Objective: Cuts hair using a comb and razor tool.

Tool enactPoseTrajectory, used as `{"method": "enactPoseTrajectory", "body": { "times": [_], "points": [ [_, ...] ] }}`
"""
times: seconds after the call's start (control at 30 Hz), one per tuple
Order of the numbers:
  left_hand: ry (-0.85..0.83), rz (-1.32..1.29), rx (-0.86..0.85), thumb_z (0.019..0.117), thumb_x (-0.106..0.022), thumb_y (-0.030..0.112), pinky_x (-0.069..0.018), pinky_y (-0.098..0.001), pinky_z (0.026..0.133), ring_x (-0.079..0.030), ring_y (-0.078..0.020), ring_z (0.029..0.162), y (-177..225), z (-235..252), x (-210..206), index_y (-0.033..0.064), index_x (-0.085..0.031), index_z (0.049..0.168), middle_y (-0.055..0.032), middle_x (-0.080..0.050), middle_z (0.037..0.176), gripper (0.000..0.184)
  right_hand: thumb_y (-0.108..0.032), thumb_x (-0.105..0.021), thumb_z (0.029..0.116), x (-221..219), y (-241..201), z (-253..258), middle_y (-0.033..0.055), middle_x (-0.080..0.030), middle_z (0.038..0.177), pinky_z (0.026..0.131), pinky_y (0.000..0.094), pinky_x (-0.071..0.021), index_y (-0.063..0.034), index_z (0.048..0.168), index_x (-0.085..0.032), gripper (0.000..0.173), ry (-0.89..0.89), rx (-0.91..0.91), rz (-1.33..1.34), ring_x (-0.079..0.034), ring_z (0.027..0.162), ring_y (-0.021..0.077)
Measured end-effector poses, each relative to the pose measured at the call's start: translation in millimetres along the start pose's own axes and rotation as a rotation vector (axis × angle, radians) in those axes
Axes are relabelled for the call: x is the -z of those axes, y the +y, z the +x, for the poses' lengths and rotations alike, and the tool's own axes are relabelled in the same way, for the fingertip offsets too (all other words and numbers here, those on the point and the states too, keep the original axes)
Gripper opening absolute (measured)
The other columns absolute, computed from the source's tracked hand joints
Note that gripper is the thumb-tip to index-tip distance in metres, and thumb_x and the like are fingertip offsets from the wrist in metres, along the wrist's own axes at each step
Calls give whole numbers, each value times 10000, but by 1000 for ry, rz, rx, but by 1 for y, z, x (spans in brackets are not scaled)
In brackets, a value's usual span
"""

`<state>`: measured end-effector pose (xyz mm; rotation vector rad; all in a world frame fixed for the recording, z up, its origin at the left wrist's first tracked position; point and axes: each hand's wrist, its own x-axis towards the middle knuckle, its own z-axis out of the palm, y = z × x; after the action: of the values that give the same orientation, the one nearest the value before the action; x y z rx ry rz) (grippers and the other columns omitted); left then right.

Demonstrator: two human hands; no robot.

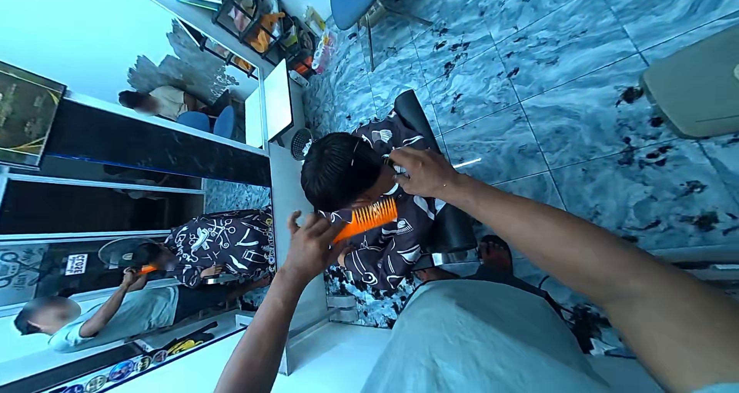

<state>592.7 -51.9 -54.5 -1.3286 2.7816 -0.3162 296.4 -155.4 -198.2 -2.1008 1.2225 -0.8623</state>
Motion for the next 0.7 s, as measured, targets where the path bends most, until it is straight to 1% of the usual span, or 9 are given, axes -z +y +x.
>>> {"method": "enactPoseTrajectory", "body": {
  "times": [0.07,0.13,0.2,0.27,0.33,0.4,0.5,0.6,0.7],
  "points": [
    [-13,-23,19,965,-634,461,-361,-619,1038,-632,-206,825,-6,-2,0,257,-772,1171,3,-670,798,321,-64,-641,919,1,7,-1,173,-692,1149,786,599,-577,-52,1253,-649,335,-20,-37,-17,-712,955,372],
    [97,-2,83,948,-669,423,-361,-616,1026,-633,-222,814,-15,6,9,222,-787,1152,-19,-672,783,309,-1,-669,851,-1,10,-2,170,-690,1076,737,587,-536,-73,1176,-685,334,-30,65,-112,-700,903,372],
    [166,-14,127,942,-687,413,-355,-586,1006,-608,-237,820,-20,19,20,180,-783,1162,-42,-654,782,335,-107,-744,835,5,4,4,149,-650,1110,801,592,-510,-107,1213,-671,385,-114,88,-96,-662,984,356],
    [69,-92,96,934,-685,422,-369,-557,986,-601,-235,836,-21,28,30,160,-783,1151,-42,-667,807,354,-65,-719,846,15,1,16,148,-688,1101,825,593,-554,-106,1236,-684,393,-133,97,-43,-694,969,352],
    [-107,-100,18,943,-659,459,-390,-579,1017,-630,-207,858,-24,28,34,220,-786,1148,-2,-683,829,339,-42,-697,851,25,4,21,134,-699,1075,849,583,-548,-105,1205,-682,360,-159,142,-69,-698,967,334],
    [-48,-50,37,946,-665,412,-391,-619,1001,-645,-250,848,-33,31,39,186,-783,1156,-37,-696,835,331,-140,-754,842,33,1,27,126,-648,1115,855,599,-479,-111,1239,-650,411,-226,160,-95,-652,1014,332],
    [-67,-51,4,939,-661,440,-382,-626,1016,-639,-250,842,-36,39,48,167,-779,1150,-39,-686,826,365,-32,-693,854,37,-4,34,130,-689,1042,804,582,-566,-90,1131,-682,283,-242,132,-51,-696,955,334],
    [-85,-51,-29,944,-659,414,-362,-638,1011,-632,-264,837,-42,43,56,157,-779,1154,-51,-681,825,353,-104,-744,848,41,-4,40,130,-668,1134,845,587,-525,-93,1221,-662,382,-282,132,-49,-671,1014,334],
    [-98,-32,-77,948,-652,430,-364,-644,1015,-637,-259,816,-45,48,61,168,-784,1143,-43,-683,807,353,-22,-689,855,41,-3,41,117,-703,1056,840,572,-555,-103,1151,-695,307,-283,165,-64,-696,974,319]
  ]
}}
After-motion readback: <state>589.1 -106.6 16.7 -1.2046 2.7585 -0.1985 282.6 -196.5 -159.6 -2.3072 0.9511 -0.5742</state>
